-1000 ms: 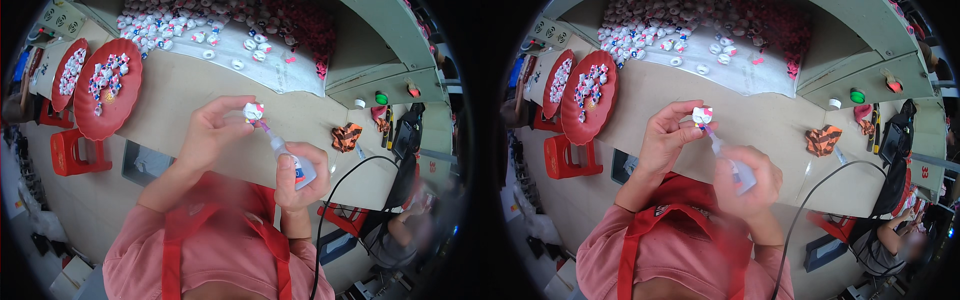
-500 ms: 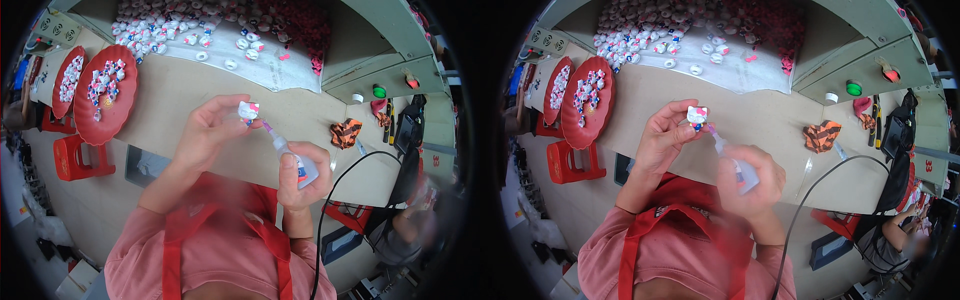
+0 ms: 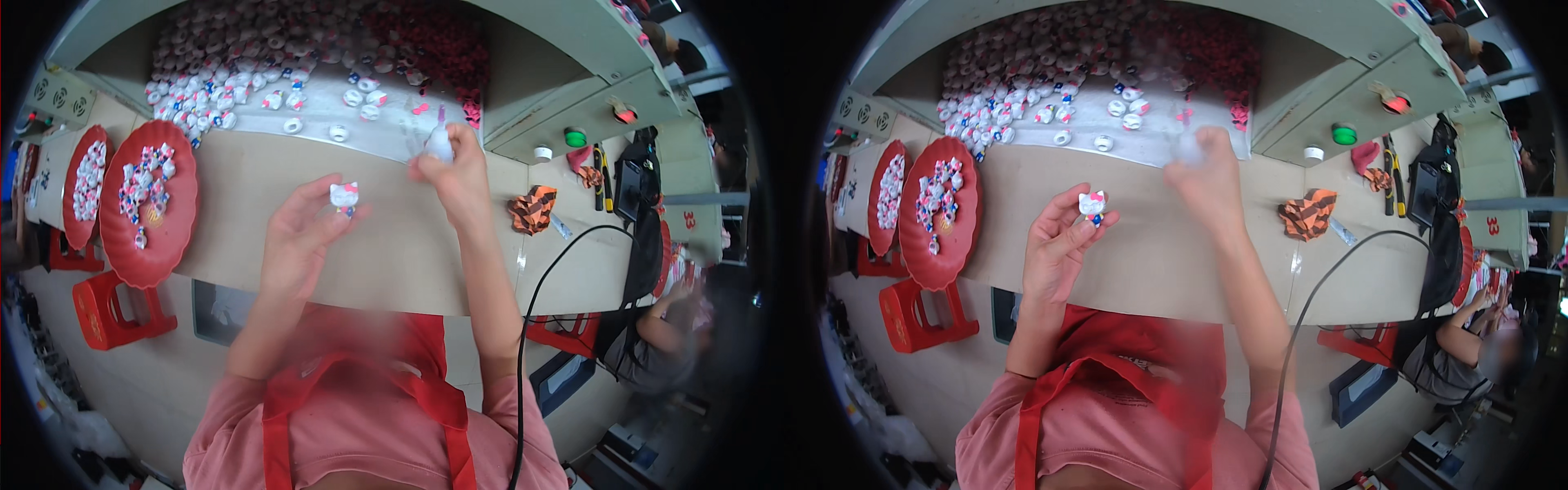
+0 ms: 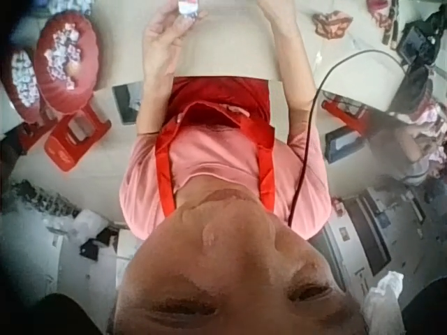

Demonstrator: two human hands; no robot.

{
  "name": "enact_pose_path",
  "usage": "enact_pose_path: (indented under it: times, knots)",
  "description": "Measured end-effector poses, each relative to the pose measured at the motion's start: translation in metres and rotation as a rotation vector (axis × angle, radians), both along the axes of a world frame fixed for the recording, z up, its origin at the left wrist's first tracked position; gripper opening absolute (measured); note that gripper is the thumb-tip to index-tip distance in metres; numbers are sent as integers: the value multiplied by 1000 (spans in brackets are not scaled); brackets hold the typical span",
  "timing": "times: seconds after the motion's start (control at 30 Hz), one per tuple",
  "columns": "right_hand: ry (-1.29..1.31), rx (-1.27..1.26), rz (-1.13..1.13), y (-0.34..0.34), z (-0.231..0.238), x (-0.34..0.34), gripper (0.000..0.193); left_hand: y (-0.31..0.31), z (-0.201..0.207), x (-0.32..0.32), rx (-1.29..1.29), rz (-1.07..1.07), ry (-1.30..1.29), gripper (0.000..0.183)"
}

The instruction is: The person applies glue from a glue bottle onto toy figurines, then attaches small plastic decorative pieces to them by hand.

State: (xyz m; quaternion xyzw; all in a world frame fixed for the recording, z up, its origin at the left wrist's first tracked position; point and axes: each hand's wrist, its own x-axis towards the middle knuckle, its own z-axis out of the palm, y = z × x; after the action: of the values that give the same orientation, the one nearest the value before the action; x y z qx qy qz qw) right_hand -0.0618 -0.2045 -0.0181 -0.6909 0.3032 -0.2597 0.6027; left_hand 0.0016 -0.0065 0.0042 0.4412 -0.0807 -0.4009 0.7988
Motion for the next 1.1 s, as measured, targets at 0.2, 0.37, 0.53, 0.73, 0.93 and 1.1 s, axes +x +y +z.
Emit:
enact_pose_path:
  times: [0.2,0.37,0.53,0.73,0.93,1.1]
  knots:
    - [576,-792,-69,-41,5,45,22,3,-13,-1,42,9,-14,46]
    - [302,-684,-80,-14,-2,30,18,8,-23,3,56,88,-98,47]
    - [65,-55,149,31,37,-35,12,-18,-11,-14,151,46,-228,43]
    - [12,203,104,46,48,-68,10,-41,-7,-29,76,-52,-243,38]
    - [102,190,91,46,48,-66,12,-34,0,-31,62,-78,-257,34]
    - [155,58,102,44,48,-69,14,-31,1,-32,90,-112,-261,32]
